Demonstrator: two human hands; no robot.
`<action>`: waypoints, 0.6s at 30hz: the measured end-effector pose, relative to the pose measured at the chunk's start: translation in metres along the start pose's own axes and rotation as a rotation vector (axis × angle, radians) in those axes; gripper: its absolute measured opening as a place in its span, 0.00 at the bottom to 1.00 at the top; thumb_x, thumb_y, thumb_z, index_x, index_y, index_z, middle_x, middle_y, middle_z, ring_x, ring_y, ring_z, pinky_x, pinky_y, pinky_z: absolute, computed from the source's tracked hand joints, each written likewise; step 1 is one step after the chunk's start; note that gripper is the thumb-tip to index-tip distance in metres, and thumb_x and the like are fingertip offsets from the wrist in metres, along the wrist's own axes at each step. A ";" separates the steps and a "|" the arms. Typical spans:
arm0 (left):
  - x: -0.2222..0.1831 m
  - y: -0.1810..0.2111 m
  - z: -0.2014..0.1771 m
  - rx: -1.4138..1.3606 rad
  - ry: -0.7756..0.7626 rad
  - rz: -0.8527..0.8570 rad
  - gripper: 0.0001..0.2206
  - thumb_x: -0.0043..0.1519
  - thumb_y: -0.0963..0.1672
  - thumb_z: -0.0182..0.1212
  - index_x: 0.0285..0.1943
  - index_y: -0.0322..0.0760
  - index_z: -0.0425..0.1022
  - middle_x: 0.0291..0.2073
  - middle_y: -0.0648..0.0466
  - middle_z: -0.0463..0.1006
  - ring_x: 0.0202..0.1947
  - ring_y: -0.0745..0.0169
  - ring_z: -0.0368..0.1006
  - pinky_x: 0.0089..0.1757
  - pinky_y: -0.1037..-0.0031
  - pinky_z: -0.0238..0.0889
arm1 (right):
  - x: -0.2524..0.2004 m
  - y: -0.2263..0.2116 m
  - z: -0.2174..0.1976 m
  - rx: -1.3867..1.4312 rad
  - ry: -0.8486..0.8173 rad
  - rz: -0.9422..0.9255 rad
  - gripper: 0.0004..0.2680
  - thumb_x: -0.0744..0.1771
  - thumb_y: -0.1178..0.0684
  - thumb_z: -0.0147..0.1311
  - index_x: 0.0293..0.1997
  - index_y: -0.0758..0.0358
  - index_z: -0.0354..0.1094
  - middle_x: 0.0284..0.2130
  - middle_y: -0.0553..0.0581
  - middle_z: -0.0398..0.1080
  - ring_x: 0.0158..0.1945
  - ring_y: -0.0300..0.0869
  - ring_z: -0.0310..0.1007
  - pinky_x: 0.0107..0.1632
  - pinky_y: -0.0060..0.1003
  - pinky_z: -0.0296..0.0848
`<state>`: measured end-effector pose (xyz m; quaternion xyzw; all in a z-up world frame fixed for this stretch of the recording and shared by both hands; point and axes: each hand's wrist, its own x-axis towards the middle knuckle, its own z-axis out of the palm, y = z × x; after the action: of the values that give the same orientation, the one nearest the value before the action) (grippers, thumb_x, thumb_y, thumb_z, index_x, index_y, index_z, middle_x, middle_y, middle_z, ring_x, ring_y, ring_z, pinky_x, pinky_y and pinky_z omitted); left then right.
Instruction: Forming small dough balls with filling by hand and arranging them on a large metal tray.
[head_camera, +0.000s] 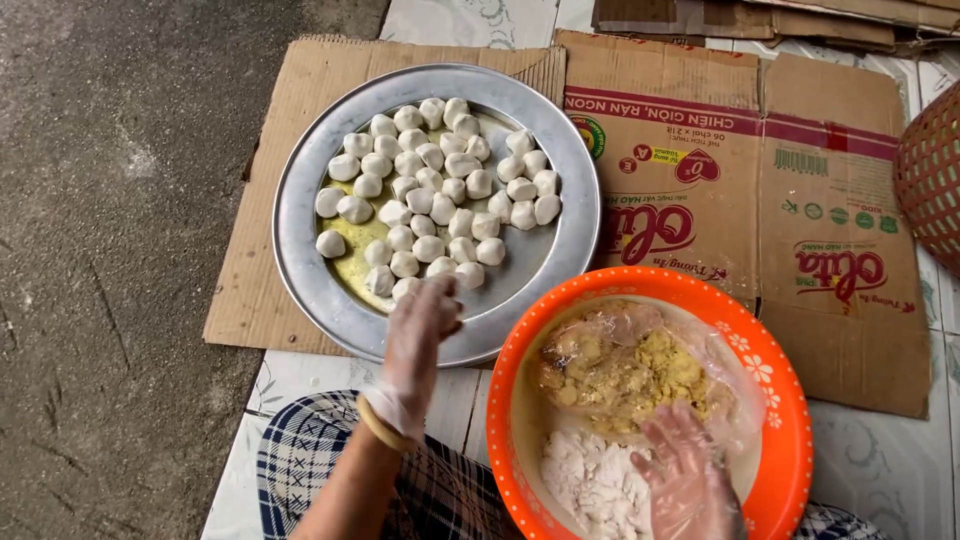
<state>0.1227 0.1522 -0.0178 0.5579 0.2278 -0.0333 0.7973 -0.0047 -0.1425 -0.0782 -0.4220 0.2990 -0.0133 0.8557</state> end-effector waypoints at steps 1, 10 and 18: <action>0.010 -0.002 -0.007 -0.048 0.020 -0.085 0.16 0.61 0.46 0.57 0.50 0.29 0.77 0.35 0.49 0.74 0.35 0.60 0.67 0.42 0.69 0.62 | -0.002 0.000 0.005 -0.032 0.076 0.095 0.28 0.64 0.46 0.33 0.73 0.68 0.50 0.63 0.70 0.57 0.64 0.61 0.55 0.61 0.62 0.55; 0.044 -0.024 0.008 0.425 0.168 -0.058 0.13 0.58 0.42 0.61 0.50 0.33 0.80 0.35 0.53 0.78 0.35 0.66 0.73 0.39 0.76 0.68 | 0.026 0.018 -0.102 -0.105 -0.121 -0.031 0.19 0.69 0.50 0.45 0.63 0.80 0.62 0.56 0.75 0.69 0.55 0.63 0.69 0.50 0.58 0.67; 0.010 -0.024 0.034 0.899 0.103 0.247 0.11 0.61 0.46 0.62 0.49 0.43 0.84 0.42 0.52 0.85 0.41 0.59 0.78 0.44 0.70 0.68 | -0.011 -0.027 -0.058 -0.866 -0.226 0.086 0.13 0.63 0.68 0.52 0.51 0.71 0.77 0.48 0.59 0.81 0.38 0.44 0.79 0.44 0.36 0.80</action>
<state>0.1352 0.1140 -0.0331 0.8718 0.1620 -0.0059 0.4623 -0.0378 -0.1987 -0.0799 -0.7273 0.1991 0.1950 0.6272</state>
